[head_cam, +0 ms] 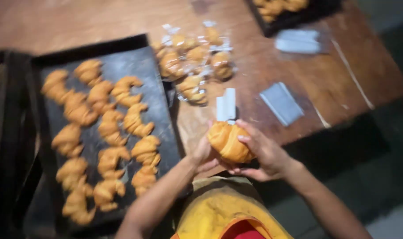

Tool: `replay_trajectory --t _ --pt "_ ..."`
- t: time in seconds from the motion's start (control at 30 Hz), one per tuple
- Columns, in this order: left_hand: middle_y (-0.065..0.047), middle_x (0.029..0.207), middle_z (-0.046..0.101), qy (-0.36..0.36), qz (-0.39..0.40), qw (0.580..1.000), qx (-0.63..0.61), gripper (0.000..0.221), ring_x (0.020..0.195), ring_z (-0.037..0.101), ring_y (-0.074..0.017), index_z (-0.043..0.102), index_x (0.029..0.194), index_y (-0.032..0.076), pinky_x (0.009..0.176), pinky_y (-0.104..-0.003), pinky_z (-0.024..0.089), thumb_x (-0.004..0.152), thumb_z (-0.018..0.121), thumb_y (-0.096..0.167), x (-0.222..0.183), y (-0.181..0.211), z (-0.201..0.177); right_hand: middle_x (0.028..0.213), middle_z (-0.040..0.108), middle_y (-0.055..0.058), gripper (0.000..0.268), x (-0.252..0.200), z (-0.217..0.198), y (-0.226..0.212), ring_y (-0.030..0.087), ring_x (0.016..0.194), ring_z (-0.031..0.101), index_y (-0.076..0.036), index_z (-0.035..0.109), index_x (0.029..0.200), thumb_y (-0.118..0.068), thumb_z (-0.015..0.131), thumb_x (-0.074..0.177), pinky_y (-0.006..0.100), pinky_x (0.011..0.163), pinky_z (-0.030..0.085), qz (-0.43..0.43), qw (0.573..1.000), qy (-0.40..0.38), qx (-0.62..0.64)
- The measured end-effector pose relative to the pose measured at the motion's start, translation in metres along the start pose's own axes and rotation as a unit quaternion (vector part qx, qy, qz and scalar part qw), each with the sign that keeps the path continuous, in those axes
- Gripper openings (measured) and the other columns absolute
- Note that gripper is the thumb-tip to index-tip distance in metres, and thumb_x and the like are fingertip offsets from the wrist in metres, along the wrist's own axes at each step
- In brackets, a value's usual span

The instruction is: The person picks baked croissants one at a time from black baking trays on a wooden table, opens a clear plastic bag, inserts a croissant into it, and places the bagged croissant in a pile on the table, repeating the cycle for many croissants.

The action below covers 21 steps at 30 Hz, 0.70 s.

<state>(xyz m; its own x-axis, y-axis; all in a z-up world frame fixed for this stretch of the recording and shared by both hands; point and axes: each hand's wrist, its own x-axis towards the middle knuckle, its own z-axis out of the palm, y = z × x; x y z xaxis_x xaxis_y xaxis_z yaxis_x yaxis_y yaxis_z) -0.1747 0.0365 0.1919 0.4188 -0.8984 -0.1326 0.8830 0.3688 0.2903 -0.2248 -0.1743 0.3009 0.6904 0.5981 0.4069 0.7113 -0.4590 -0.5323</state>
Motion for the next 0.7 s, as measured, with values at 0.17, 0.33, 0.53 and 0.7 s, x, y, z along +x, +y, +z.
replay_trajectory --t 0.17,0.33,0.53,0.7 --pt "-0.018 0.139 0.064 0.037 -0.052 0.998 -0.015 0.094 0.113 0.071 -0.0341 0.041 0.155 0.011 0.084 -0.043 0.062 0.09 0.028 0.078 0.007 -0.032 -0.021 0.155 0.037 0.03 0.088 -0.068 0.044 -0.002 0.049 0.137 0.05 0.001 0.032 0.15 -0.006 0.075 0.073 0.049 0.111 0.049 0.1 0.986 0.078 -0.107" --pt "-0.02 0.123 0.068 0.034 0.01 0.995 0.095 0.076 0.084 0.07 -0.0279 0.046 0.151 0.004 0.063 -0.031 0.054 0.11 0.042 0.068 0.046 -0.087 -0.059 0.154 0.037 0.032 0.089 -0.089 0.035 0.013 0.049 0.136 0.051 0.008 0.03 0.148 -0.006 0.08 0.076 0.046 0.108 0.05 0.172 0.978 0.092 -0.08" --pt "-0.011 0.12 0.07 0.264 -0.019 0.96 0.093 0.075 0.093 0.074 -0.0191 0.055 0.14 0.012 0.078 -0.031 0.06 0.097 0.032 0.069 0.164 -0.096 -0.031 0.154 0.04 0.026 0.093 -0.145 0.01 0.096 0.046 0.134 0.052 0.008 0.034 0.146 -0.001 0.079 0.064 0.043 0.105 0.049 0.228 0.958 0.09 -0.147" --pt "-0.033 0.114 0.064 0.322 0.016 0.819 0.475 0.05 0.094 0.065 -0.0491 0.061 0.136 -0.006 0.088 -0.059 0.05 0.117 0.038 0.035 0.284 -0.094 -0.05 0.132 0.055 0.021 0.082 -0.168 -0.065 0.164 0.039 0.121 0.057 0.006 0.049 0.134 -0.001 0.085 0.06 0.045 0.1 0.05 0.311 0.917 0.236 -0.079"
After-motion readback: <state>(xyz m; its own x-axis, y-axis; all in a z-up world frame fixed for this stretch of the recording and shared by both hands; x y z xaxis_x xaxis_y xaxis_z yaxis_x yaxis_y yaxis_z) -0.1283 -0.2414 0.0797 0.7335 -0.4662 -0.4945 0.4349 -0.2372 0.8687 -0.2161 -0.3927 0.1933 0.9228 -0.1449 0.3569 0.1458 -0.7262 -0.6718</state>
